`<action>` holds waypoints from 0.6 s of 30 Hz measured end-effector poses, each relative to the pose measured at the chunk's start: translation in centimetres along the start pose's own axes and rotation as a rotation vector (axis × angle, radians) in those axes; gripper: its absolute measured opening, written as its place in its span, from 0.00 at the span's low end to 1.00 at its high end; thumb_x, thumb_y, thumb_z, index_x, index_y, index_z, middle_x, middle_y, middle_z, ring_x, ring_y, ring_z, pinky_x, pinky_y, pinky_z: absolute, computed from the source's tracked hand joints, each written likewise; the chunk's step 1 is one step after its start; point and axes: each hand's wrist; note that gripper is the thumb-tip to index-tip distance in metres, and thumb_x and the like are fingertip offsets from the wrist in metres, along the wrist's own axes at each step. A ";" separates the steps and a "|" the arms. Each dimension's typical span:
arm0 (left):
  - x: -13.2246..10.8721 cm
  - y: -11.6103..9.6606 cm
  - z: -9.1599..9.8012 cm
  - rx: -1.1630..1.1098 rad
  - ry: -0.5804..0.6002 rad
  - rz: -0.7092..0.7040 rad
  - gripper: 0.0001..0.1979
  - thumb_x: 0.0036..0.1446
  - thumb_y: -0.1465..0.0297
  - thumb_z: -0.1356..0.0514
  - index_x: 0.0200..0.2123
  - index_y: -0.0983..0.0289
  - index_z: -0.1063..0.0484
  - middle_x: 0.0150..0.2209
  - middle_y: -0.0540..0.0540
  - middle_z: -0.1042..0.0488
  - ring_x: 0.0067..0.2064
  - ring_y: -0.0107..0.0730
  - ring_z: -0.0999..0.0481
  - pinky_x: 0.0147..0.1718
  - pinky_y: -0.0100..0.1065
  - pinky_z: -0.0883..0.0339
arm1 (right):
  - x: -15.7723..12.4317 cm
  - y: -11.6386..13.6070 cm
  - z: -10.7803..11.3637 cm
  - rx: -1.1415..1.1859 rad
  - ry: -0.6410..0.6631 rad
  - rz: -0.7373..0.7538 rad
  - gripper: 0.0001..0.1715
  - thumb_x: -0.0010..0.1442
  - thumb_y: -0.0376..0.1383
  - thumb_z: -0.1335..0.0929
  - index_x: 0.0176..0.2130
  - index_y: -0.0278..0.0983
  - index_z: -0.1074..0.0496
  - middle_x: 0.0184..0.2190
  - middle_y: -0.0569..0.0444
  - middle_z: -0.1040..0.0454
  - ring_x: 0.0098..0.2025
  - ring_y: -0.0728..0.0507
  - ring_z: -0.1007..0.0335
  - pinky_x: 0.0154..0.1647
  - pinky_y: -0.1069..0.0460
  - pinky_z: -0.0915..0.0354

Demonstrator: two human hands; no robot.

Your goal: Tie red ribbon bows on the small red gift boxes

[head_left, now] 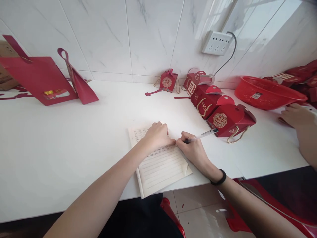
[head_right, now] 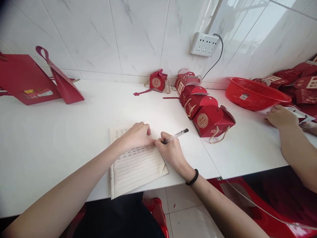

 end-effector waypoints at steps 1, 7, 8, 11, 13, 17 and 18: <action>0.1 0.1 -0.1 0.000 -0.007 -0.004 0.14 0.41 0.60 0.40 0.30 0.62 0.34 0.39 0.57 0.31 0.43 0.43 0.32 0.31 0.33 0.37 | 0.0 0.0 0.0 0.003 0.008 -0.006 0.15 0.45 0.37 0.40 0.19 0.38 0.55 0.17 0.62 0.56 0.22 0.51 0.59 0.22 0.55 0.57; 0.4 0.6 -0.6 0.012 -0.055 -0.042 0.16 0.39 0.58 0.38 0.29 0.63 0.32 0.37 0.59 0.29 0.42 0.46 0.30 0.33 0.36 0.34 | 0.1 -0.2 0.2 0.045 -0.048 -0.004 0.15 0.48 0.37 0.39 0.19 0.38 0.53 0.16 0.62 0.54 0.21 0.51 0.57 0.21 0.55 0.55; 0.4 0.7 -0.6 0.006 -0.071 -0.053 0.16 0.39 0.58 0.38 0.29 0.63 0.31 0.37 0.59 0.29 0.42 0.47 0.29 0.34 0.38 0.34 | 0.1 -0.3 0.3 0.100 -0.059 0.006 0.15 0.48 0.37 0.39 0.19 0.38 0.52 0.16 0.62 0.52 0.21 0.51 0.55 0.21 0.55 0.54; 0.4 1.1 -0.7 -0.147 -0.066 -0.071 0.12 0.39 0.61 0.37 0.25 0.63 0.30 0.34 0.59 0.26 0.40 0.46 0.27 0.35 0.39 0.34 | -0.1 -0.5 0.8 0.278 -0.081 0.001 0.18 0.53 0.40 0.37 0.19 0.39 0.49 0.15 0.62 0.50 0.19 0.51 0.53 0.20 0.55 0.53; 0.6 1.6 -0.4 -0.278 -0.024 -0.068 0.09 0.43 0.62 0.39 0.22 0.62 0.30 0.29 0.56 0.25 0.34 0.40 0.25 0.31 0.35 0.34 | -0.8 -0.3 0.8 0.290 -0.099 -0.002 0.21 0.55 0.44 0.36 0.20 0.39 0.48 0.15 0.62 0.49 0.18 0.51 0.53 0.19 0.55 0.53; 1.4 4.1 1.8 -0.323 -0.105 -0.020 0.11 0.52 0.63 0.44 0.24 0.61 0.28 0.27 0.51 0.24 0.28 0.29 0.25 0.24 0.28 0.33 | -3.7 0.6 -0.2 0.262 -0.081 0.021 0.26 0.55 0.52 0.36 0.18 0.38 0.44 0.13 0.60 0.47 0.16 0.51 0.53 0.16 0.55 0.52; 1.5 5.2 2.7 -0.312 -0.168 0.003 0.10 0.53 0.64 0.45 0.26 0.61 0.27 0.28 0.51 0.23 0.29 0.29 0.25 0.26 0.28 0.32 | -4.7 0.8 -0.6 0.254 -0.088 -0.013 0.26 0.56 0.53 0.37 0.19 0.38 0.42 0.14 0.60 0.46 0.16 0.50 0.51 0.16 0.54 0.51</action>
Point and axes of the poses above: each hand's wrist, its own x-axis towards the middle knuckle, its own z-axis out of the back of the hand, y = z × x
